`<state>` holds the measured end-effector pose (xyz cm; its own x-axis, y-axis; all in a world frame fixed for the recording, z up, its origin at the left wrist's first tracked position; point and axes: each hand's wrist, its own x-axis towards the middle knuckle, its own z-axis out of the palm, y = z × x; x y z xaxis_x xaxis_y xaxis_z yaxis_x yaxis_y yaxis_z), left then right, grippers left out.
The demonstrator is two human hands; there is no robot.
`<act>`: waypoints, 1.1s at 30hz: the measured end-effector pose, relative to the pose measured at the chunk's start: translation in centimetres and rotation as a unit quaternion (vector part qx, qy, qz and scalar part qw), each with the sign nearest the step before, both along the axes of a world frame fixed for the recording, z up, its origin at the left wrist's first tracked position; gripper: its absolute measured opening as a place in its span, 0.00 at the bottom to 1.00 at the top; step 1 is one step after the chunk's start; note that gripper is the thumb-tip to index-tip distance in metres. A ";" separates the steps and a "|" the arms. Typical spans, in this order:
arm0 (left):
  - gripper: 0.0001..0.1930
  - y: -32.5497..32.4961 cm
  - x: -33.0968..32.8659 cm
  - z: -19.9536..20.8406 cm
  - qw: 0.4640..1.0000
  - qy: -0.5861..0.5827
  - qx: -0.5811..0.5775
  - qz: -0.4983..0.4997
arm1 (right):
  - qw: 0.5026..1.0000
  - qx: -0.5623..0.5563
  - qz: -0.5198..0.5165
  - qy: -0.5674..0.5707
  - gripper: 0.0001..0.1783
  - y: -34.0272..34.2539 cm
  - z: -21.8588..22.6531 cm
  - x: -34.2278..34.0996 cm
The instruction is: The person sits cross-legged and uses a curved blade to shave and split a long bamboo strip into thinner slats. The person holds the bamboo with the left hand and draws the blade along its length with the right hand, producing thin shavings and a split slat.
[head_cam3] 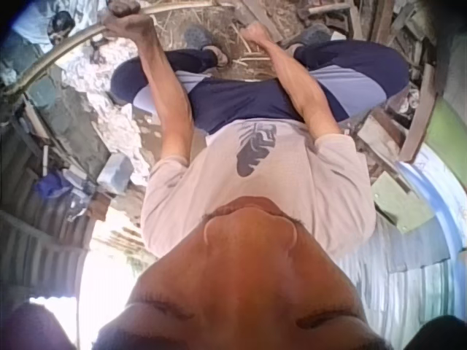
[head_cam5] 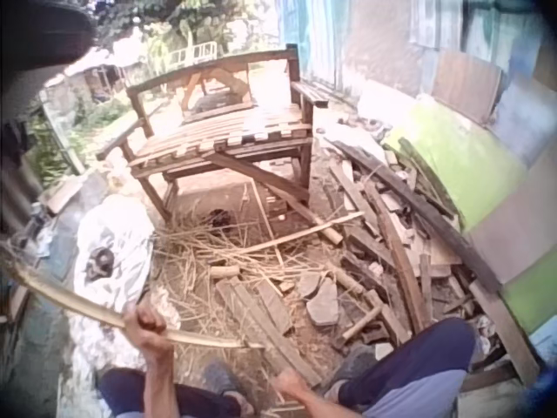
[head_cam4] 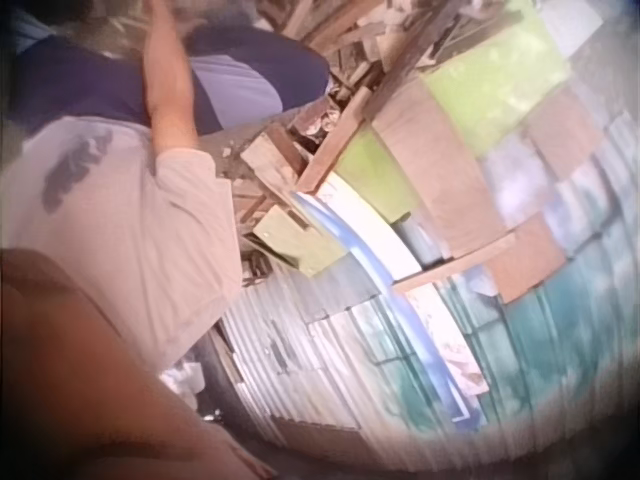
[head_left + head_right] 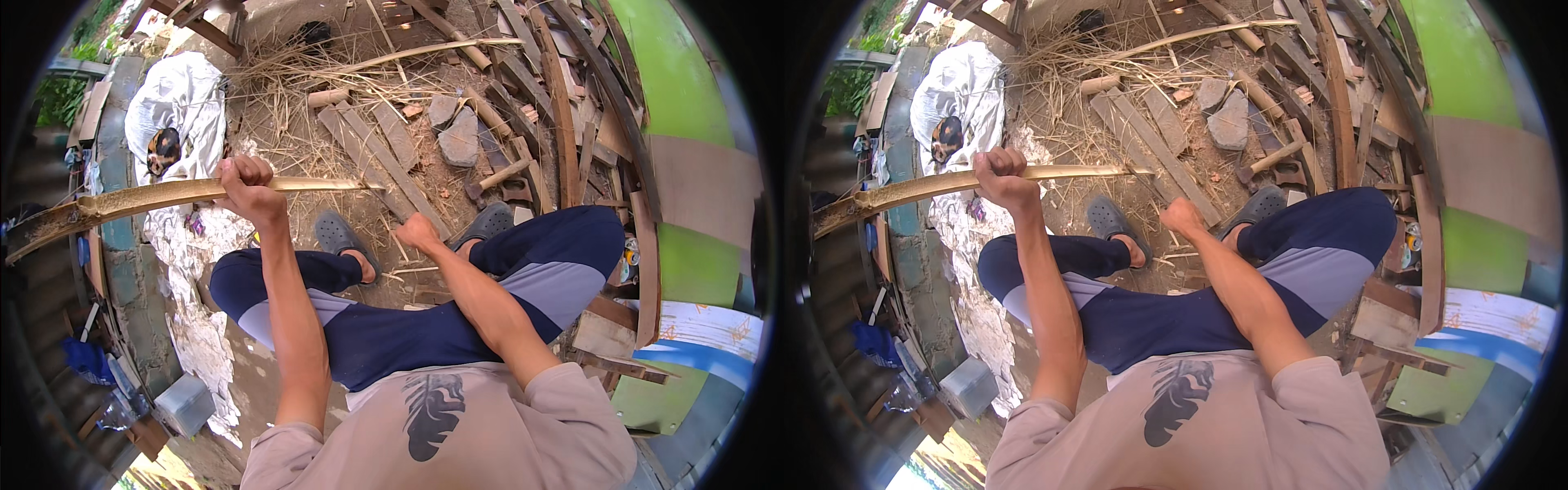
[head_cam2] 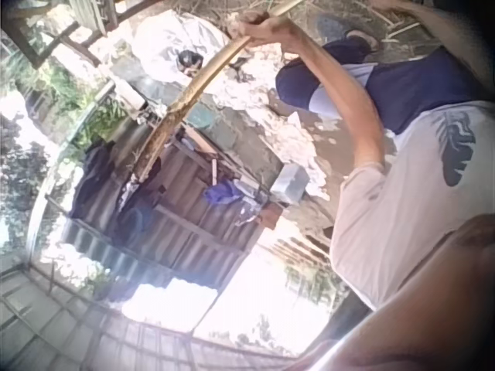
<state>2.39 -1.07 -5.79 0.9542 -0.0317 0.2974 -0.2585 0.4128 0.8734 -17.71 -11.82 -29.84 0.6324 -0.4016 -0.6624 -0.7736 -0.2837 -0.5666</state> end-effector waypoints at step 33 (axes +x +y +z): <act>0.16 1.0 -1.6 -0.7 1.000 -0.008 0.007 -0.003 | 0.997 0.019 -0.042 -0.056 0.19 3.5 2.4 0.9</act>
